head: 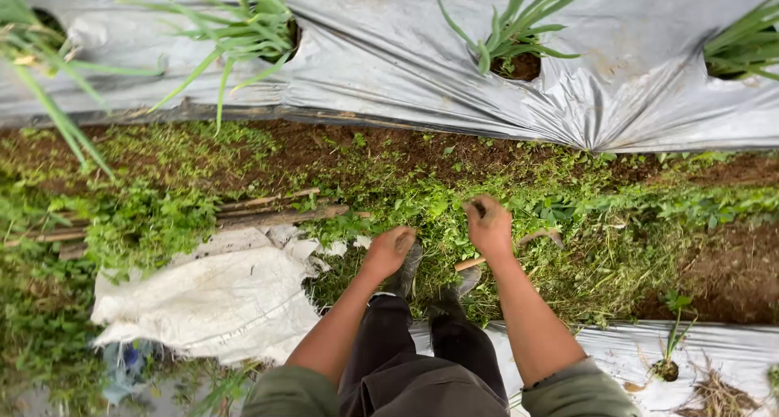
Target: The person walks through a garden and uses a sickle to cut weeds and unwanted plants growing between rows of crops covered with plastic mulch. They gather the cut vegetation by hand and place it into a pile.
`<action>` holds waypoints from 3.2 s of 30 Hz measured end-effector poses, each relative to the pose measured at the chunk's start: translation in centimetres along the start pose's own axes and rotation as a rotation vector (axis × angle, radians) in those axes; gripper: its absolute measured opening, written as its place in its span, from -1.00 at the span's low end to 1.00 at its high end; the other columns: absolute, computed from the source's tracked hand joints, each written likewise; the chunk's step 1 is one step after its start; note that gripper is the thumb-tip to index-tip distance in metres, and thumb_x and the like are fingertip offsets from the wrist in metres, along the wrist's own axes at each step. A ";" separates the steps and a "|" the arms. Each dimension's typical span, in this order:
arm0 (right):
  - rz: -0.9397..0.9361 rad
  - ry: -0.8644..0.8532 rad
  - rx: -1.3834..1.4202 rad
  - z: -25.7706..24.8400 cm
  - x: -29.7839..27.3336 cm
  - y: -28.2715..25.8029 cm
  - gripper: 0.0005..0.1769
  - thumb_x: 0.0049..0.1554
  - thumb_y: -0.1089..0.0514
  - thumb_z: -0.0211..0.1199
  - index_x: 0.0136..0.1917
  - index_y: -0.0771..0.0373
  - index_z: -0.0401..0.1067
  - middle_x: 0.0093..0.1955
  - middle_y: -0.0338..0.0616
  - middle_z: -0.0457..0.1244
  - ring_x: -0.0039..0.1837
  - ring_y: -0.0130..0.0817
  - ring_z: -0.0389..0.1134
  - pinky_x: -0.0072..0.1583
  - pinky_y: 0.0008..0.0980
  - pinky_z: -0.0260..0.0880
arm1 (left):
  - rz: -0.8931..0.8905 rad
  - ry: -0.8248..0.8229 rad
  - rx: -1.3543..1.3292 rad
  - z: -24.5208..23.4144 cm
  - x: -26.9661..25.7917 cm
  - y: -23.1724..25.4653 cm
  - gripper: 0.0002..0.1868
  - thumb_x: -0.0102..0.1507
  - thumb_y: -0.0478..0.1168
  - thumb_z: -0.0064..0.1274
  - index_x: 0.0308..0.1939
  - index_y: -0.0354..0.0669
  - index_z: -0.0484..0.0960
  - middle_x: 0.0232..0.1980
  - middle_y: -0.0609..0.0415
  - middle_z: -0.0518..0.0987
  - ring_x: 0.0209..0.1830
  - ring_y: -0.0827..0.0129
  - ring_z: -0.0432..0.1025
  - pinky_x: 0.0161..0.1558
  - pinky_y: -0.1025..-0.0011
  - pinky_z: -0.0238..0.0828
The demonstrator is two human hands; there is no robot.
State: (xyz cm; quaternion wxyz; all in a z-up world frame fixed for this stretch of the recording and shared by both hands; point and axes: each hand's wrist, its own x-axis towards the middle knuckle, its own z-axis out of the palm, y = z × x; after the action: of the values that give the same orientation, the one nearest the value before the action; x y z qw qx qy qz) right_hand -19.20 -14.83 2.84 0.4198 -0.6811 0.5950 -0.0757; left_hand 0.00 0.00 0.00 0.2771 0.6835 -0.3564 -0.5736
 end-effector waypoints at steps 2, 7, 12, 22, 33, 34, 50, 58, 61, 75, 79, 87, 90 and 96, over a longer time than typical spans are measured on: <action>0.008 -0.069 0.005 -1.6 -2.2 -3.3 -0.87 0.29 0.23 0.22 0.03 0.26 0.57 -0.08 0.06 0.41 -0.14 -0.10 0.49 -0.09 -0.23 0.55 | -0.035 0.009 -0.033 1.1 0.6 1.2 -0.60 0.49 -0.09 -0.16 0.34 -0.20 0.49 0.11 -0.32 0.57 0.13 -0.18 0.49 0.07 -0.12 0.51; -0.122 -0.151 -0.054 -2.7 -5.4 -2.9 -0.79 0.23 0.14 0.28 0.09 0.19 0.62 0.05 0.03 0.42 0.04 0.11 0.48 0.02 -0.01 0.55 | -0.051 0.062 -0.149 3.7 -1.5 7.0 -0.61 0.49 -0.09 -0.11 0.32 -0.18 0.53 0.05 -0.28 0.62 -0.18 0.15 0.55 -0.20 0.24 0.55; -0.242 -0.304 -0.136 -2.4 -6.8 0.9 -0.74 0.23 0.07 0.25 0.09 0.21 0.62 0.06 0.17 0.42 0.04 0.21 0.48 0.04 0.07 0.56 | -0.046 0.046 -0.181 4.7 -5.6 8.5 -0.66 0.49 -0.18 -0.11 0.29 -0.20 0.54 -0.08 -0.31 0.63 -0.49 0.36 0.41 -0.36 0.42 0.43; -0.354 -0.647 -0.240 -6.9 -13.0 -6.7 -0.64 0.28 0.08 0.17 0.26 0.28 0.51 0.24 0.23 0.31 0.27 0.21 0.40 0.26 0.10 0.50 | 0.116 0.397 -0.247 7.0 -12.9 5.8 -0.78 0.37 -0.27 0.07 0.01 -0.30 0.71 -0.15 -0.32 0.67 -0.14 -0.02 0.57 -0.10 0.06 0.48; -0.355 -0.671 -0.276 -8.6 -15.0 -8.7 -0.62 0.34 0.08 0.09 0.23 0.39 0.51 0.21 0.36 0.32 0.23 0.29 0.40 0.21 0.14 0.50 | 0.114 0.461 -0.099 6.5 -16.5 9.1 -0.80 0.30 -0.17 0.15 -0.10 -0.16 0.77 -0.24 -0.16 0.71 -0.23 -0.05 0.62 -0.17 0.12 0.55; -0.349 -0.663 -0.268 -8.4 -14.3 -8.6 -0.62 0.34 0.08 0.09 0.23 0.39 0.51 0.21 0.36 0.32 0.23 0.29 0.40 0.21 0.14 0.50 | 0.117 0.451 -0.091 5.9 -16.3 9.3 -0.80 0.30 -0.17 0.15 -0.10 -0.16 0.77 -0.24 -0.16 0.71 -0.23 -0.05 0.62 -0.17 0.12 0.55; -0.373 -0.224 -0.068 -8.0 -15.2 -10.2 -0.71 0.24 0.11 0.24 0.13 0.31 0.58 0.07 0.23 0.40 0.15 0.26 0.44 0.13 0.10 0.52 | 0.323 -0.068 0.228 -4.2 -14.5 16.7 -0.64 0.44 -0.02 0.00 0.08 -0.25 0.64 0.02 -0.29 0.61 0.19 -0.25 0.44 0.20 -0.13 0.40; -0.262 -0.015 0.035 -9.7 -17.9 -9.3 -0.72 0.24 0.10 0.24 0.14 0.26 0.57 0.05 0.28 0.39 0.16 0.31 0.42 0.16 0.18 0.49 | 0.432 -0.291 0.321 -3.7 -12.3 20.7 -0.67 0.47 -0.10 -0.07 0.12 -0.29 0.61 0.03 -0.32 0.58 0.24 -0.32 0.38 0.22 -0.25 0.34; -0.138 -0.034 0.117 -9.9 -19.3 -9.0 -0.70 0.29 0.15 0.17 0.22 0.28 0.53 0.06 0.26 0.39 0.14 0.33 0.43 0.15 0.21 0.49 | 0.461 -0.343 0.333 -3.3 -11.4 19.9 -0.66 0.48 -0.10 -0.08 0.10 -0.31 0.61 -0.01 -0.32 0.58 0.17 -0.31 0.42 0.17 -0.25 0.38; 0.573 -0.030 -0.046 11.7 -10.7 37.9 -0.69 0.21 -0.02 0.22 0.12 0.09 0.63 -0.03 0.11 0.45 0.11 0.15 0.47 0.15 0.09 0.50 | 0.492 -0.214 0.585 3.1 2.6 6.4 -0.68 0.43 -0.05 -0.02 0.16 -0.09 0.62 0.05 -0.11 0.58 0.20 0.03 0.45 0.29 -0.02 0.30; 0.678 -0.025 0.064 16.4 -6.3 46.4 -0.62 0.19 0.06 0.18 0.14 0.31 0.61 -0.11 0.22 0.43 -0.04 0.24 0.48 0.07 0.22 0.52 | 0.448 -0.203 0.645 6.6 7.0 -0.3 -0.69 0.43 -0.05 -0.04 0.15 -0.10 0.60 0.06 -0.12 0.55 0.18 0.02 0.43 0.30 -0.09 0.28; 0.958 0.263 -0.078 30.1 3.2 65.1 -0.84 0.18 0.07 0.31 0.06 0.01 0.55 -0.07 -0.17 0.44 0.08 -0.18 0.49 0.10 -0.17 0.51 | 0.522 -0.284 0.506 11.9 12.5 -11.4 -0.72 0.42 -0.16 -0.05 0.15 -0.12 0.63 -0.03 -0.07 0.58 0.08 0.08 0.47 0.14 0.12 0.41; 0.828 -0.261 -0.503 29.6 5.7 62.4 -0.69 0.17 -0.08 0.30 0.19 -0.09 0.49 0.06 -0.32 0.42 0.16 -0.31 0.43 0.13 -0.29 0.38 | 0.614 -0.288 0.483 12.9 13.8 -14.4 -0.73 0.37 -0.18 0.06 0.14 -0.09 0.64 -0.01 -0.02 0.58 0.08 0.04 0.49 0.08 0.11 0.45; 0.482 -1.077 -1.266 30.6 8.3 61.7 -0.79 0.32 -0.15 -0.04 0.19 -0.33 0.35 0.03 -0.50 0.21 0.00 -0.49 0.14 0.13 -0.56 0.18 | 0.600 -0.309 0.584 13.9 15.1 -13.2 -0.74 0.39 -0.17 0.05 0.12 -0.18 0.62 0.04 0.03 0.55 -0.01 0.13 0.38 0.07 0.17 0.34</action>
State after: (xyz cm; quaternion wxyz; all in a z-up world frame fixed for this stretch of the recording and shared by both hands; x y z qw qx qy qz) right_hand -44.49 -3.62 -60.81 0.1910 -0.5851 0.3736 0.6940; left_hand -10.08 -3.92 -21.90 0.1704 0.5057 -0.7232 -0.4385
